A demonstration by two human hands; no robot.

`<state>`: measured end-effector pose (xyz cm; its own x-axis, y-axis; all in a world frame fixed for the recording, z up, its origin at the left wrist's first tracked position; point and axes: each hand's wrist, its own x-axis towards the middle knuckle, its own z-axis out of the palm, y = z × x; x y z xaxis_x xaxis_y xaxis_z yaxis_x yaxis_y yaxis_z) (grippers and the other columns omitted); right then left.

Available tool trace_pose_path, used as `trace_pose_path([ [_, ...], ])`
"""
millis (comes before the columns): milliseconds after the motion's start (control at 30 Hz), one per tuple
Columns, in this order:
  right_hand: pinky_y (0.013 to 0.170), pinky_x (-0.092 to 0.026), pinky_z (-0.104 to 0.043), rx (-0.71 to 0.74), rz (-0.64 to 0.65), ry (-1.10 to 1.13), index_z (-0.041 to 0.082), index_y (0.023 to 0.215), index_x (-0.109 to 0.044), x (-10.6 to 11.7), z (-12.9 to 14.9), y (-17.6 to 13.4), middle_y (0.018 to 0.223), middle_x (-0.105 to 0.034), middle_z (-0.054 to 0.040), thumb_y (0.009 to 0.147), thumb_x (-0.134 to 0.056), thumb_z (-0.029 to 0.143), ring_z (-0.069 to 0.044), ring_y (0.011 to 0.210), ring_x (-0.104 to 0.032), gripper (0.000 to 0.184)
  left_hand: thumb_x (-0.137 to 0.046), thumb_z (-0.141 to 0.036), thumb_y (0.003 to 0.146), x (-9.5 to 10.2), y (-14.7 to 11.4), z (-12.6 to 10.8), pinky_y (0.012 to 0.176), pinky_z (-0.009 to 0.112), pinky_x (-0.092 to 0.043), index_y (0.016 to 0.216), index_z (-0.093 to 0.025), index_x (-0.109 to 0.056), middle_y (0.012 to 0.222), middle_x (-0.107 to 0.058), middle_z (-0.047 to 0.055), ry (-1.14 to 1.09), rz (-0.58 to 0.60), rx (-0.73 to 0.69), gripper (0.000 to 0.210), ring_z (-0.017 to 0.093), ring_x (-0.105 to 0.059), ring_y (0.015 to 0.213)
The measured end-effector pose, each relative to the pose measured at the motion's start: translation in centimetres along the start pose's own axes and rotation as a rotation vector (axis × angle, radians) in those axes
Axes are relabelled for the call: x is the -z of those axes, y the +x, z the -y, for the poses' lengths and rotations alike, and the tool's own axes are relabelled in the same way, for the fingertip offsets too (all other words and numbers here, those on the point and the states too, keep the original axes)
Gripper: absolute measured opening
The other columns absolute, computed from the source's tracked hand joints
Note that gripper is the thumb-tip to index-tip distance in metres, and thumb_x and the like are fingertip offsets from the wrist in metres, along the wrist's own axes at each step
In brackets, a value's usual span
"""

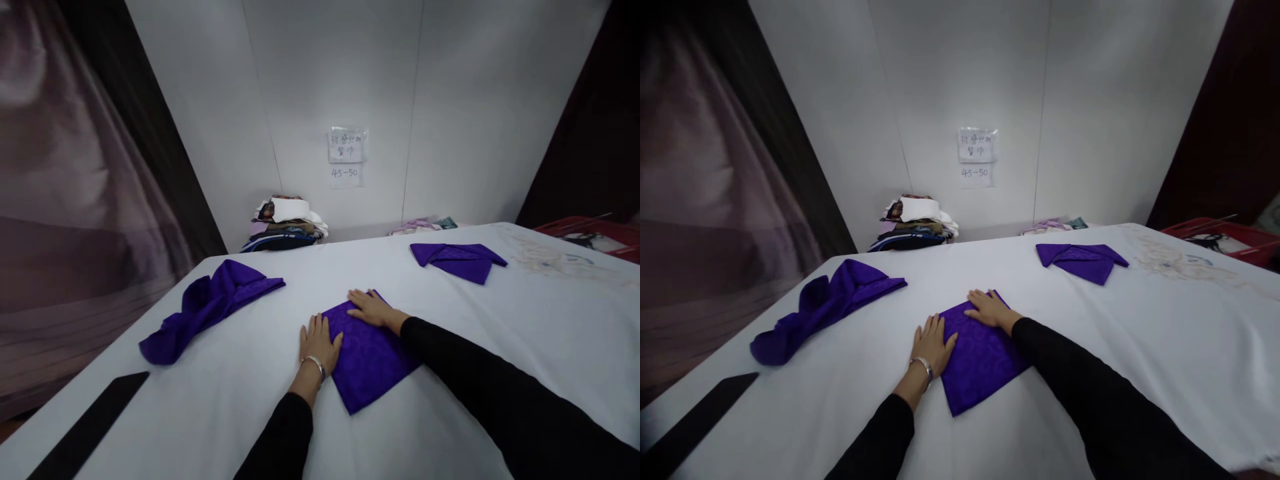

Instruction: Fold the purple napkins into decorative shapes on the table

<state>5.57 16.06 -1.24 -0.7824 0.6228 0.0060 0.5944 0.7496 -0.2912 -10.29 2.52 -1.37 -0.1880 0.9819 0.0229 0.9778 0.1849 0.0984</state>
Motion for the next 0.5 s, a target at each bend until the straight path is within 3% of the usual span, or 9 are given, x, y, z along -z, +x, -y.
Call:
trace_pose_path([
  [167, 0.104, -0.006, -0.049, -0.253, -0.011, -0.045, 0.016, 0.138, -0.024, 1.6, -5.7, -1.7, 0.145, -0.018, -0.0094, 0.087, -0.022, 0.057, -0.024, 0.133, -0.011, 0.066, -0.020, -0.051, 0.084, 0.3, -0.1, -0.2, 0.107, 0.049, -0.011, 0.134, -0.010, -0.029, 0.144, -0.023, 0.012, -0.004, 0.006, 0.013, 0.066, 0.025, -0.013, 0.134],
  [300, 0.103, -0.010, -0.051, -0.349, -0.028, -0.034, 0.012, 0.139, -0.021, 2.4, -5.4, -2.9, 0.145, -0.017, -0.0137, 0.087, -0.019, 0.057, -0.026, 0.133, -0.011, 0.068, -0.020, -0.051, 0.084, 0.3, -0.1, -0.2, 0.106, 0.049, -0.012, 0.134, -0.010, -0.030, 0.144, -0.024, 0.012, -0.006, -0.004, 0.016, 0.065, 0.025, -0.014, 0.133],
  [367, 0.104, -0.007, -0.050, -0.250, -0.057, -0.039, 0.012, 0.139, -0.020, 2.1, -3.1, -3.4, 0.145, -0.016, -0.0139, 0.086, -0.020, 0.060, -0.026, 0.133, -0.009, 0.071, -0.021, -0.051, 0.084, 0.4, -0.1, -0.3, 0.106, 0.049, -0.012, 0.134, -0.010, -0.030, 0.144, -0.023, 0.012, -0.002, -0.003, 0.015, 0.065, 0.025, -0.014, 0.133],
  [500, 0.105, -0.002, -0.047, 0.128, -0.031, 0.001, 0.017, 0.139, -0.022, 0.3, 3.1, -3.4, 0.145, -0.019, -0.0109, 0.085, -0.023, 0.061, -0.025, 0.133, -0.010, 0.070, -0.021, -0.049, 0.084, 0.6, -0.1, -0.3, 0.106, 0.049, -0.012, 0.134, -0.010, -0.029, 0.145, -0.022, 0.012, 0.009, 0.017, 0.017, 0.064, 0.025, -0.013, 0.134],
])
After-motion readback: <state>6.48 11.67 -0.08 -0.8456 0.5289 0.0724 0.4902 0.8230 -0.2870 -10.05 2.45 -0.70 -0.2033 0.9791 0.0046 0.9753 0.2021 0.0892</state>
